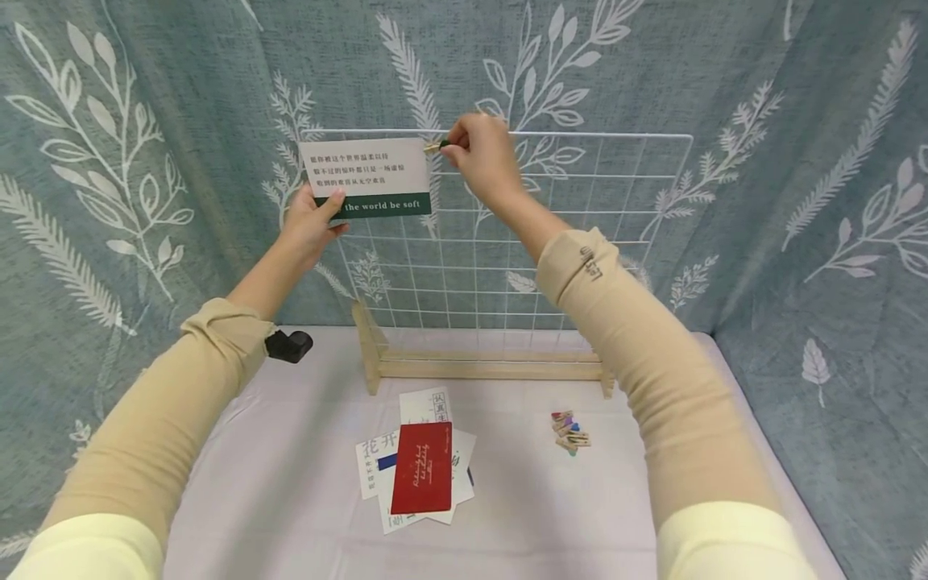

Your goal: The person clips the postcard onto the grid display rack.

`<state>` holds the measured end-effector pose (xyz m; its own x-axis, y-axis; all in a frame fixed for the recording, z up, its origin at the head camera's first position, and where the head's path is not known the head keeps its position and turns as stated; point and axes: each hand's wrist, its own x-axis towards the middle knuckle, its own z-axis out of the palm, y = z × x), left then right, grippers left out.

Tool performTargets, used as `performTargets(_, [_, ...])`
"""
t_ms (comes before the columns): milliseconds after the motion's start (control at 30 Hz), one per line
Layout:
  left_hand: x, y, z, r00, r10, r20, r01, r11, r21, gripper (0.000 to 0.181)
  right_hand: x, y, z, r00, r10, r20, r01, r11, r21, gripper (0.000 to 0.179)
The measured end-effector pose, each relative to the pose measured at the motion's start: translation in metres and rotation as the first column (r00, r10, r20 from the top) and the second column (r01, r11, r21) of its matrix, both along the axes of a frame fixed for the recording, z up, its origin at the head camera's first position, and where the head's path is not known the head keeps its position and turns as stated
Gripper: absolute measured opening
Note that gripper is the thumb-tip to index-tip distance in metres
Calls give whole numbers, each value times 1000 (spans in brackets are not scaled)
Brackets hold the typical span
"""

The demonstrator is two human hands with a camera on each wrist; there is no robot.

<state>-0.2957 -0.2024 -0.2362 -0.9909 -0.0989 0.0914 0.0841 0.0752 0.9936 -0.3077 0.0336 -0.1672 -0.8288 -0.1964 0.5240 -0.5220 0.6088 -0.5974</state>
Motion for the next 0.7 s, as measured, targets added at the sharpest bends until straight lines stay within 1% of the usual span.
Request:
performTargets(167, [-1, 2, -2, 1000, 2, -2, -2, 1000, -7, 36, -4, 2, -4, 999, -25, -27, 25, 999, -28, 20])
performTargets(333, [-2, 4, -5, 1000, -7, 1, 7, 1000, -17, 37, -8, 6, -8, 998, -40, -53, 35, 995, -91, 20])
performTargets(467, [-4, 5, -6, 1000, -13, 7, 13, 1000, -23, 38, -9, 7, -10, 999, -35, -24, 32, 992, -120, 20])
performTargets(633, [-7, 6, -4, 1000, -6, -3, 6, 1000, -13, 36, -11, 4, -10, 1000, -27, -1, 27, 989, -143, 20])
performTargets(700, [-9, 6, -3, 1000, -3, -2, 3, 1000, -18, 36, -12, 2, -10, 1000, -20, 7, 21, 985, -171, 20])
